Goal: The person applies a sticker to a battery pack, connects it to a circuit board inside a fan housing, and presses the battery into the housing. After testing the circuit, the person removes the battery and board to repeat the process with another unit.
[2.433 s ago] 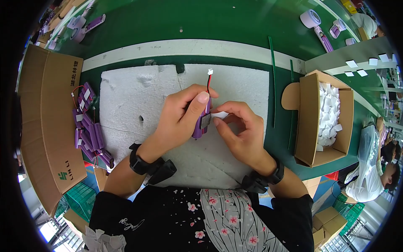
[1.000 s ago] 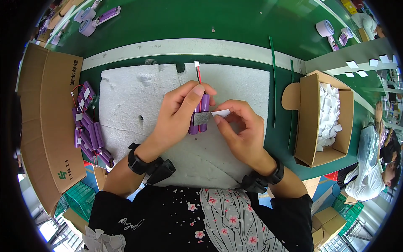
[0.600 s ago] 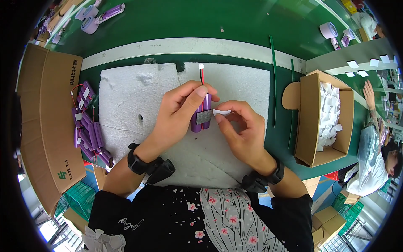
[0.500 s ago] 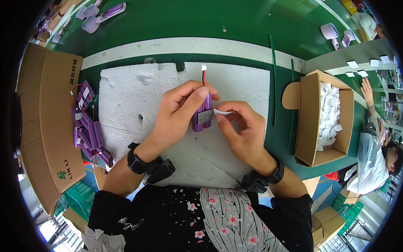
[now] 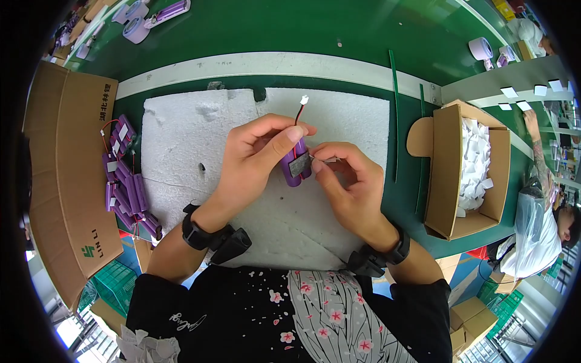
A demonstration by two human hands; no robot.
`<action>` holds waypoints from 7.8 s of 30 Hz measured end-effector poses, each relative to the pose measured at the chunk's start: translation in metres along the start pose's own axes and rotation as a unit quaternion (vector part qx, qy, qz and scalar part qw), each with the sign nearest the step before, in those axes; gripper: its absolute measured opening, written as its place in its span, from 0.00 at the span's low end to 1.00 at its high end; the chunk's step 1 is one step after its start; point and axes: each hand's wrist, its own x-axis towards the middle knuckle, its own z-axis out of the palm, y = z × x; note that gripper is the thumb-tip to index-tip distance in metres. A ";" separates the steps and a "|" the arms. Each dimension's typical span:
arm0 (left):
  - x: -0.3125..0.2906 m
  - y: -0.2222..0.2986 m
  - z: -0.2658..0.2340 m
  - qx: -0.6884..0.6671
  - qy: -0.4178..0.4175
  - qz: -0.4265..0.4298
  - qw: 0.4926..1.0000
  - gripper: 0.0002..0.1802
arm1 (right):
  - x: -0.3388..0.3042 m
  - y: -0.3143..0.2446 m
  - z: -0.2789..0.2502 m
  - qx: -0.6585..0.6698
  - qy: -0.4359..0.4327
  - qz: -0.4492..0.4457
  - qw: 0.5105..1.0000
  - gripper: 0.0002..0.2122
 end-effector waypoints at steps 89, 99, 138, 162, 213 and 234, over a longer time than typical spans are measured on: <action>0.000 -0.022 -0.018 -0.134 0.061 0.019 0.989 0.04 | 0.012 -0.009 -0.037 0.261 0.253 -0.117 0.924 0.16; -0.010 0.005 0.000 0.137 -0.081 0.039 0.986 0.05 | 0.008 0.021 -0.007 -0.137 -0.041 -0.099 0.985 0.23; 0.101 0.187 -0.121 0.383 -0.001 0.108 0.917 0.27 | 0.010 0.025 0.007 0.115 -0.045 -0.034 0.992 0.02; -0.028 0.046 -0.028 0.403 -0.150 -0.033 0.902 0.15 | -0.003 -0.006 0.013 -0.264 -0.029 -0.060 0.962 0.10; -0.018 0.031 -0.040 0.287 -0.183 0.101 0.935 0.10 | 0.012 -0.018 0.010 -0.325 -0.114 -0.223 0.912 0.16; -0.019 0.027 -0.041 0.263 -0.182 0.090 0.943 0.12 | 0.008 -0.021 0.012 -0.271 -0.104 -0.213 0.933 0.12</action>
